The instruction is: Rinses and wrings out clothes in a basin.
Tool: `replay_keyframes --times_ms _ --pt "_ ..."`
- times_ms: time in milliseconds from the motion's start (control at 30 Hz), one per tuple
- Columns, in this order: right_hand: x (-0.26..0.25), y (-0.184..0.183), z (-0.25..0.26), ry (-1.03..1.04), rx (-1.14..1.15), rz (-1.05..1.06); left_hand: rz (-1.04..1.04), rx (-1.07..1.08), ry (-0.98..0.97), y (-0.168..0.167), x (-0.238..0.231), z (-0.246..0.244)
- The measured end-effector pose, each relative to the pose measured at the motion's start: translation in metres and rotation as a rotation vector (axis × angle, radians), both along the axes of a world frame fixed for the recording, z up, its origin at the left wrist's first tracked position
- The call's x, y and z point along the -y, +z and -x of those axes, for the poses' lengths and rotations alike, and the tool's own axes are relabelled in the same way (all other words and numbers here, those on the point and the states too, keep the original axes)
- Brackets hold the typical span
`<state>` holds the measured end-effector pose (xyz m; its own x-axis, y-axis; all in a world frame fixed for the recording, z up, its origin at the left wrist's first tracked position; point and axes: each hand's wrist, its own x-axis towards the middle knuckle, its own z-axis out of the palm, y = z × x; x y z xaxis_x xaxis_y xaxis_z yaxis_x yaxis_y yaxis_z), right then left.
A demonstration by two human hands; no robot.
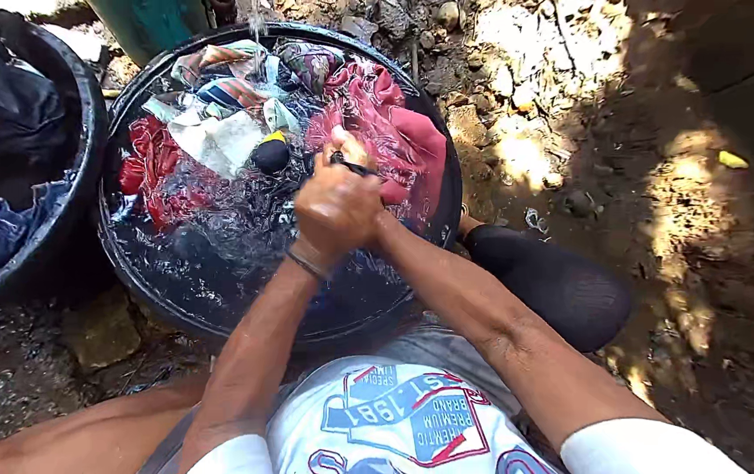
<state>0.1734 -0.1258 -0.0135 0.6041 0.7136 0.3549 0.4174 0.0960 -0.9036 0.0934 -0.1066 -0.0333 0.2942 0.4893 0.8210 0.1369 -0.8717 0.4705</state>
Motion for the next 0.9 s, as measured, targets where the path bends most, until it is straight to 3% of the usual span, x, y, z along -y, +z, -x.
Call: replay_keyframes --times_ms 67,200,300,400,533,667,767,900 --pt "0.02 0.027 0.015 0.034 -0.242 0.016 0.149 -0.107 0.097 0.014 -0.022 0.006" --pt "0.03 0.025 0.014 0.277 -0.639 -0.112 0.409 -0.21 0.134 0.036 -0.039 0.012" --pt "0.036 0.027 -0.015 0.542 -0.309 -0.031 0.62 0.033 -0.027 0.061 -0.053 0.019" --pt "0.037 0.039 -0.048 0.494 0.114 0.096 0.829 0.353 -0.284 0.082 -0.063 0.025" --pt "0.047 0.062 -0.085 0.407 0.229 0.114 0.79 0.222 -0.317 0.091 -0.06 0.04" --pt "0.067 0.1 -0.108 0.364 0.453 0.297 0.781 -0.036 -0.38 0.087 -0.058 0.052" --pt "0.077 0.11 -0.121 0.324 0.456 0.324 1.016 -0.142 -0.613 0.084 -0.052 0.058" --pt "0.077 0.089 -0.131 0.222 0.154 0.127 1.38 0.009 -0.914 0.072 -0.03 0.058"
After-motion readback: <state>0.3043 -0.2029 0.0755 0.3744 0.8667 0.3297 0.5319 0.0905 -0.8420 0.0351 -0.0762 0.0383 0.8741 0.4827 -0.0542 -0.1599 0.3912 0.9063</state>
